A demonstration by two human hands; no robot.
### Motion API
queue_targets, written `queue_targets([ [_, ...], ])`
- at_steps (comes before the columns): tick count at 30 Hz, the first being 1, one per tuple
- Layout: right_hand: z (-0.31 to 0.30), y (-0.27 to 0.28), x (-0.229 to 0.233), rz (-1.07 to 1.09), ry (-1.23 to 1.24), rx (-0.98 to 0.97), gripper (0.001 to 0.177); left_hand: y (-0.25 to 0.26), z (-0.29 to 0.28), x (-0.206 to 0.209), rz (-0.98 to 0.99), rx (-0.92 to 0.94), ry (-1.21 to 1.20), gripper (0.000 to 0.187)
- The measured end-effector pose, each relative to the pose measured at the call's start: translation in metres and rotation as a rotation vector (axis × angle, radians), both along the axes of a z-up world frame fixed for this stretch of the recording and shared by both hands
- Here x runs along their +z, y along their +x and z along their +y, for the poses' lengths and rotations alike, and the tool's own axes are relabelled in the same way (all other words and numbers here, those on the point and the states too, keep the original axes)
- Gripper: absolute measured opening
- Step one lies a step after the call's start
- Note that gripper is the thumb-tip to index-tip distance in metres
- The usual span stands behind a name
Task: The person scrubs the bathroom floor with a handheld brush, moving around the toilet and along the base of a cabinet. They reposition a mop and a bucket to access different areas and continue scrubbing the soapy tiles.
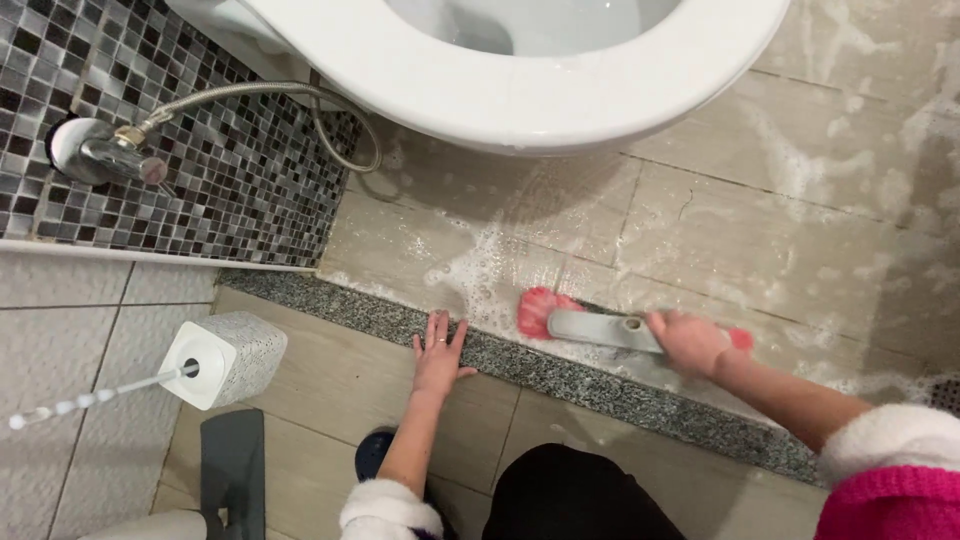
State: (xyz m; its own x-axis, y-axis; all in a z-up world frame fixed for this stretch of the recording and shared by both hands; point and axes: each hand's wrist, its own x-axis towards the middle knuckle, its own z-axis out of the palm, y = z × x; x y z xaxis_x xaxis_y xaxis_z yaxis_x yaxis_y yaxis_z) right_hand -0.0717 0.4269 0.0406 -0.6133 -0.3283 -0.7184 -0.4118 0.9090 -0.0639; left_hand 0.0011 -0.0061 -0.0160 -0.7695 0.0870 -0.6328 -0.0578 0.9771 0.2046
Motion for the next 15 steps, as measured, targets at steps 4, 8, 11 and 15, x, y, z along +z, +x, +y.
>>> queue_targets([
  [4,0.016,-0.037,-0.006,0.148,0.061,0.004,0.030,0.004,0.002,0.013,-0.004,0.004,0.007,0.101],
  [8,0.023,-0.077,-0.051,0.336,-0.014,-0.510,0.039,0.008,0.002,0.013,0.061,0.010,-0.022,0.106],
  [11,-0.015,-0.110,-0.071,0.339,-0.192,-0.851,0.037,0.012,0.001,0.005,0.089,0.000,-0.038,0.111],
  [15,-0.120,-0.133,-0.046,0.295,-0.292,-0.877,0.033,0.013,0.000,0.001,0.078,-0.025,-0.066,0.115],
])
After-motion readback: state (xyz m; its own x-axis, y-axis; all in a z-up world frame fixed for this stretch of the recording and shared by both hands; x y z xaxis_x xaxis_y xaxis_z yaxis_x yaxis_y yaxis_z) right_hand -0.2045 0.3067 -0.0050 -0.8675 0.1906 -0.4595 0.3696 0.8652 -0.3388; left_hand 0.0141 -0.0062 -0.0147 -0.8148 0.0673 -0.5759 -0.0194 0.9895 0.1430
